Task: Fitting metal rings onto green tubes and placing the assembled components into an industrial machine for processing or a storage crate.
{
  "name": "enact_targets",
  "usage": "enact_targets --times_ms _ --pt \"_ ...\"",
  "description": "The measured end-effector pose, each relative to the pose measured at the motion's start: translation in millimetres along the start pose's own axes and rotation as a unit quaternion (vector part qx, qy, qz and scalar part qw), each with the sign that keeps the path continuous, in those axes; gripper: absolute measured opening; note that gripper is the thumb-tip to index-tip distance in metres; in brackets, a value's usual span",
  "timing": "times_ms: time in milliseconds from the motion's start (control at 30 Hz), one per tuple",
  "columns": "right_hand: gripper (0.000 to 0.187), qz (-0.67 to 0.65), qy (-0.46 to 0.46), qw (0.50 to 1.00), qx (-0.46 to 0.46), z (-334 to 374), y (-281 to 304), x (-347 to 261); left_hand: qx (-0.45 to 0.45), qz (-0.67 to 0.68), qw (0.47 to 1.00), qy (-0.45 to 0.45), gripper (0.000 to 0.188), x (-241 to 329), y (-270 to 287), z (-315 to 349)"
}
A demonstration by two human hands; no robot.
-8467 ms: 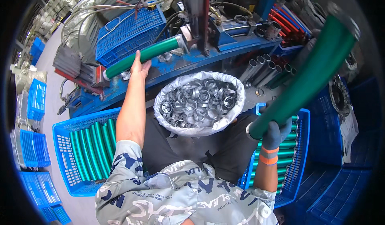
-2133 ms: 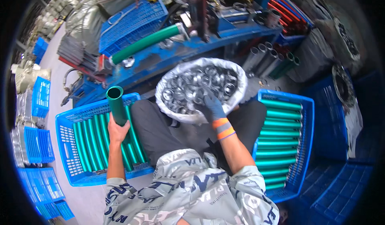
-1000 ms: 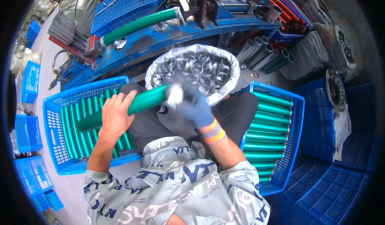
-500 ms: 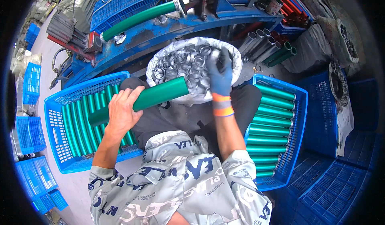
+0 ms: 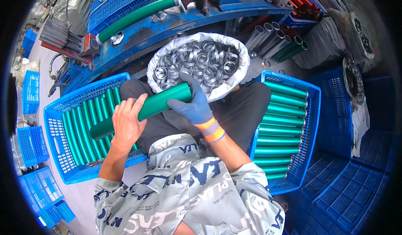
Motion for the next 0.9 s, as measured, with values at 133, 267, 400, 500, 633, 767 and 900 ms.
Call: enact_targets --times_ms 133,267,400,500,633,767,900 --pt "0.052 0.079 -0.009 0.990 0.114 -11.2 -6.0 7.0 -0.008 0.003 1.000 0.004 0.091 2.7 -5.6 5.6" --pt "0.063 -0.098 -0.158 0.946 0.265 -103.0 87.4 57.4 -0.005 0.034 0.999 0.031 0.090 -7.5 -9.6 8.8" --pt "0.068 0.018 -0.122 0.942 0.312 -148.3 138.4 48.2 0.043 0.063 0.996 0.049 0.086 -27.7 -3.2 11.5" --pt "0.066 0.450 -0.014 0.876 0.176 -166.2 157.5 95.5 0.048 0.067 0.995 0.062 0.086 -35.4 -0.6 3.7" --pt "0.051 0.729 0.089 0.678 0.040 -163.4 117.1 138.5 0.058 0.064 0.991 0.106 0.083 -51.4 16.7 12.4" --pt "0.045 0.819 0.124 0.560 0.029 -180.6 138.6 173.6 -0.072 0.535 0.776 0.327 0.077 -82.8 17.7 12.0" --pt "0.040 0.755 0.205 0.621 0.057 -170.8 150.7 175.8 -0.099 0.808 0.469 0.343 0.097 -90.3 9.0 16.6"
Point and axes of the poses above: each hand's wrist, its own z-axis away from the middle knuckle, its own y-axis out of the back of the hand, x = y × z, the point moved 1 cm from there along -z, towards the middle knuckle, and after that the axes turned 13 degrees about x, right-handed, at the moved point
